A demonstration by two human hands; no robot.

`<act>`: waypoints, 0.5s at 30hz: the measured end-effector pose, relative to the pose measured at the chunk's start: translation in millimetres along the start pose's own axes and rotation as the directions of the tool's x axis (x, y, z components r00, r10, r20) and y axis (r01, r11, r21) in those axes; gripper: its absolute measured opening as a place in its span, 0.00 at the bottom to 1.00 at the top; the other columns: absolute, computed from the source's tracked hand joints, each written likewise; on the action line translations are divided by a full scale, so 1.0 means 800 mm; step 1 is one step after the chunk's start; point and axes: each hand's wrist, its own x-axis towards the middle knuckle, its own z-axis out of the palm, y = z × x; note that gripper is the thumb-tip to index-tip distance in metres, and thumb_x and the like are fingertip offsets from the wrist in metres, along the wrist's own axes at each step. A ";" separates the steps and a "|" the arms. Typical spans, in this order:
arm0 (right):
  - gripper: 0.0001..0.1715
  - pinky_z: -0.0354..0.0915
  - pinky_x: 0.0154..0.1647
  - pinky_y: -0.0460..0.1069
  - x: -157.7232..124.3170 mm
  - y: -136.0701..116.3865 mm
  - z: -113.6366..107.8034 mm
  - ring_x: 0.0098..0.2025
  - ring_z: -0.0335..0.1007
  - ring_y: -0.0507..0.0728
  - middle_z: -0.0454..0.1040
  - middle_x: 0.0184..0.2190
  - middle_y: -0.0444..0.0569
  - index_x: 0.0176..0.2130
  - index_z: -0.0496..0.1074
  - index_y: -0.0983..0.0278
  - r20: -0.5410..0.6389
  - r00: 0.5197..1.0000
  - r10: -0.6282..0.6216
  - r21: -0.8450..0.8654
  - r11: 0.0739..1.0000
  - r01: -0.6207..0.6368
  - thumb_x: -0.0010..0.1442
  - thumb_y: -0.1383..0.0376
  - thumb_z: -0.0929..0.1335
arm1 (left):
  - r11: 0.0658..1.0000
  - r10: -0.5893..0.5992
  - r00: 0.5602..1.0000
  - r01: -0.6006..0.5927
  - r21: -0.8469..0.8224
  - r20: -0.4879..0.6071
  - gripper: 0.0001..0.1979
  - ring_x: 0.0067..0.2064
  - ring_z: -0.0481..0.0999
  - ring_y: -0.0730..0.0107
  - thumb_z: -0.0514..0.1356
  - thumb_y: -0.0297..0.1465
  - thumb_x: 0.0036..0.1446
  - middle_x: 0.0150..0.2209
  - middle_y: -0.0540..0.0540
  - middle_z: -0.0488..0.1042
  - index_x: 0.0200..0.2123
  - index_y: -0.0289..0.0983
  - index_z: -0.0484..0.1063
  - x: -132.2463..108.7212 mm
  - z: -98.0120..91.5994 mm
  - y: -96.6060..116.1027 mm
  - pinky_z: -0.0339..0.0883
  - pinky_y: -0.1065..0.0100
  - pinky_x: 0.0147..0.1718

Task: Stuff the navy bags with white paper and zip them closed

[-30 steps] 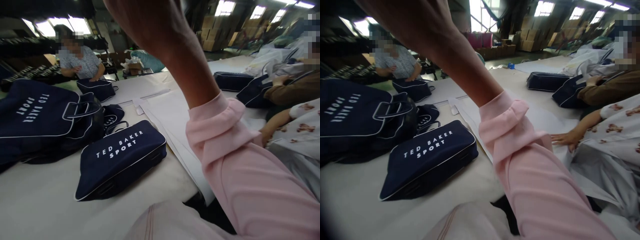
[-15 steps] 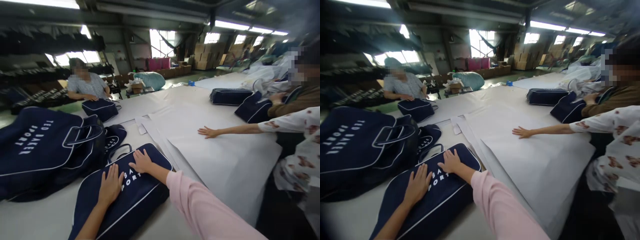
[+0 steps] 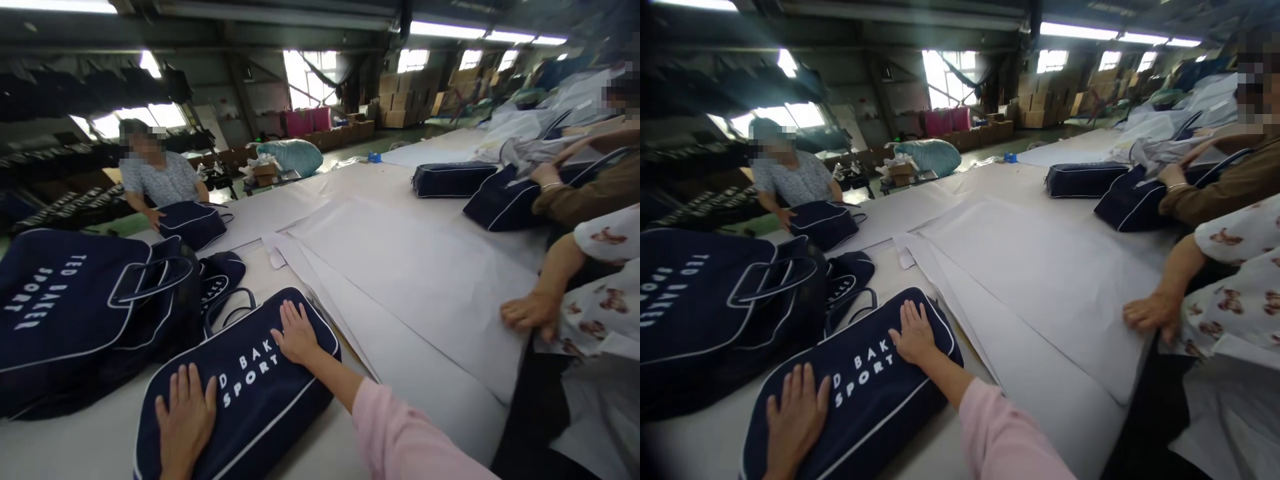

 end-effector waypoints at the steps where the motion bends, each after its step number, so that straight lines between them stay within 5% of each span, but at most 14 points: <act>1: 0.40 0.36 0.71 0.62 -0.002 0.011 0.019 0.72 0.40 0.64 0.50 0.68 0.66 0.67 0.52 0.79 0.025 1.000 0.003 -0.007 1.000 -0.003 0.69 0.51 0.56 | 1.000 -0.001 0.999 0.001 0.015 0.051 0.40 0.68 0.51 0.39 0.35 0.46 0.62 0.65 0.24 0.56 0.64 0.19 0.55 -0.006 0.013 -0.002 0.41 0.38 0.64; 3: 0.40 0.34 0.71 0.62 0.003 0.022 0.029 0.72 0.38 0.64 0.48 0.69 0.66 0.66 0.54 0.80 -0.010 1.000 0.026 -0.017 1.000 -0.026 0.69 0.52 0.57 | 0.997 -0.061 0.997 0.059 0.042 0.054 0.40 0.68 0.51 0.40 0.35 0.47 0.63 0.66 0.24 0.54 0.64 0.19 0.54 -0.011 0.022 -0.007 0.42 0.38 0.63; 5: 0.40 0.33 0.70 0.64 0.006 0.024 0.018 0.72 0.36 0.68 0.45 0.69 0.68 0.66 0.53 0.82 -0.128 0.978 0.167 -0.013 0.985 -0.170 0.68 0.54 0.59 | 0.971 -0.235 0.968 0.237 0.023 -0.089 0.40 0.68 0.50 0.37 0.37 0.47 0.63 0.67 0.22 0.50 0.66 0.20 0.49 -0.011 0.012 -0.011 0.46 0.36 0.61; 7: 0.42 0.39 0.67 0.69 -0.001 0.024 0.002 0.69 0.43 0.73 0.48 0.67 0.74 0.66 0.50 0.83 -0.230 0.890 0.394 0.040 0.918 -0.396 0.66 0.56 0.62 | 0.848 -0.529 0.832 0.524 -0.076 -0.168 0.42 0.67 0.50 0.32 0.40 0.48 0.63 0.67 0.18 0.47 0.67 0.19 0.43 -0.013 -0.007 -0.013 0.49 0.34 0.58; 9: 0.41 0.50 0.62 0.68 -0.021 0.022 -0.010 0.62 0.57 0.74 0.60 0.61 0.76 0.66 0.52 0.83 -0.255 0.805 0.536 0.118 0.843 -0.524 0.65 0.58 0.63 | 0.661 -0.748 0.661 0.735 -0.153 -0.056 0.43 0.63 0.57 0.26 0.41 0.49 0.62 0.63 0.15 0.54 0.66 0.17 0.47 -0.022 -0.026 -0.012 0.55 0.34 0.54; 11: 0.35 0.58 0.58 0.64 -0.050 0.019 -0.020 0.55 0.65 0.71 0.69 0.53 0.71 0.63 0.59 0.80 -0.264 0.799 0.540 0.175 0.841 -0.511 0.65 0.59 0.63 | 0.556 -0.815 0.571 0.818 -0.149 0.094 0.42 0.58 0.64 0.23 0.38 0.50 0.62 0.56 0.14 0.64 0.61 0.17 0.58 -0.042 -0.041 -0.012 0.61 0.35 0.51; 13: 0.29 0.61 0.57 0.60 -0.087 0.013 -0.031 0.52 0.66 0.67 0.72 0.49 0.65 0.58 0.65 0.75 -0.329 0.815 0.478 0.230 0.877 -0.421 0.64 0.60 0.63 | 0.513 -0.840 0.530 0.845 -0.150 0.113 0.42 0.55 0.68 0.24 0.33 0.50 0.64 0.51 0.16 0.68 0.58 0.19 0.63 -0.072 -0.051 -0.013 0.64 0.36 0.48; 15: 0.23 0.62 0.57 0.57 -0.132 0.008 -0.044 0.52 0.66 0.63 0.72 0.47 0.60 0.55 0.66 0.71 -0.425 0.805 0.415 0.300 0.903 -0.307 0.64 0.61 0.63 | 0.559 -0.818 0.571 0.819 -0.129 0.076 0.38 0.55 0.69 0.29 0.33 0.49 0.66 0.52 0.20 0.68 0.61 0.24 0.60 -0.108 -0.057 -0.017 0.65 0.37 0.48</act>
